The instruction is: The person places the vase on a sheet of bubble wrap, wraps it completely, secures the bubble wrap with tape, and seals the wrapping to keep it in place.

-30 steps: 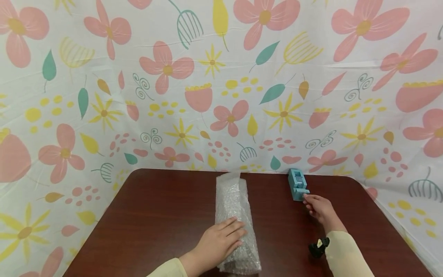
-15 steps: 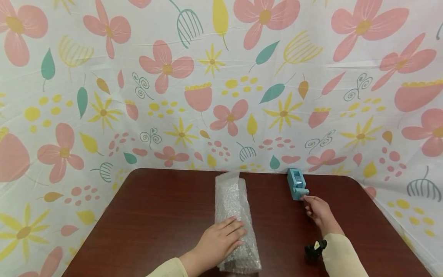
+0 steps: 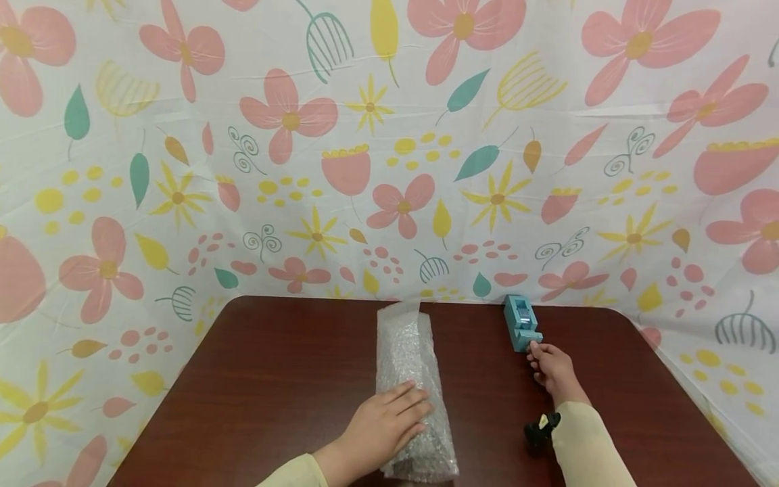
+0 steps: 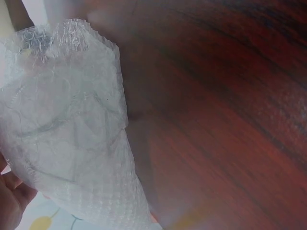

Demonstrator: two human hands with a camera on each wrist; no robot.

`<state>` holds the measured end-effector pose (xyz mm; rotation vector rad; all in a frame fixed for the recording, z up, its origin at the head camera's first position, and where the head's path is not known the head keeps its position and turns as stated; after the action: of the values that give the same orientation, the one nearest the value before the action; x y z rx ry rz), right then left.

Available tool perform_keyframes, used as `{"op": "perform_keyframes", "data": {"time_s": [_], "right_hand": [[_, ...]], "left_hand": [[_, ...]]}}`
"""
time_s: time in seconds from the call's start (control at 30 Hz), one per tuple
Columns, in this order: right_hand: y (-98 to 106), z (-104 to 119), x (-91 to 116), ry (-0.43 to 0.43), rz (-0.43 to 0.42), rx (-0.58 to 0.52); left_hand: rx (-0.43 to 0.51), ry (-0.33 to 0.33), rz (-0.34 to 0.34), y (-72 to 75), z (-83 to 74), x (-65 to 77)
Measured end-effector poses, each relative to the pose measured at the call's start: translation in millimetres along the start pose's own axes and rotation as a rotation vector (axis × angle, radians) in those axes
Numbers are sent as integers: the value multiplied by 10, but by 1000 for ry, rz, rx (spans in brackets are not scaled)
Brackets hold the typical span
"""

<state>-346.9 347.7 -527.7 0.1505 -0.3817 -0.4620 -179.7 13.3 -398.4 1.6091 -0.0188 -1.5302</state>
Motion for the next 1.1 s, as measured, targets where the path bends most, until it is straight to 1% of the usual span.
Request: {"op": "perform_keyframes", "data": {"time_s": [0.27, 0.37, 0.5, 0.57, 0.67, 0.77, 0.83, 0.9, 0.97, 1.1], "right_hand": [[-39, 28, 18, 13, -12, -25], [-44, 1, -9, 40, -31, 29], [-41, -34, -57, 111, -78, 160], [-47, -20, -55, 135, -80, 187], [-85, 23, 3, 137, -12, 206], [-154, 68, 111, 122, 100, 230], [-221, 122, 204, 135, 172, 256], [-309, 208, 317, 176, 231, 287], [-423, 323, 457, 238, 293, 311], [-711, 578, 789, 363, 431, 337]], "left_hand": [[-27, -12, -12, 22, 6, -6], [-29, -16, -13, 21, 0, -7], [-33, -20, -10, 5, -6, -1], [-33, -20, -3, -8, -5, 2], [-39, -21, 8, -26, -2, 4], [-56, -31, 17, -42, -4, 0], [-67, -37, 21, -50, -4, -9], [-73, -38, 24, -57, -5, -19], [-76, -38, 22, -54, -8, -24], [-84, -35, 26, -60, -17, -16]]}}
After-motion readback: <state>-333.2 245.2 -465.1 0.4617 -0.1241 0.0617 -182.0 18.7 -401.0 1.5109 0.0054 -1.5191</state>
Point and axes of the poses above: each hand's wrist, its own x-axis away from the middle knuckle, its own y-axis out of the back of the hand, z = x × y, the point moved 10 cm from there along -x, towards the middle knuckle, and after that the axes turned 14 degrees about -z, right-handed, at the moved point
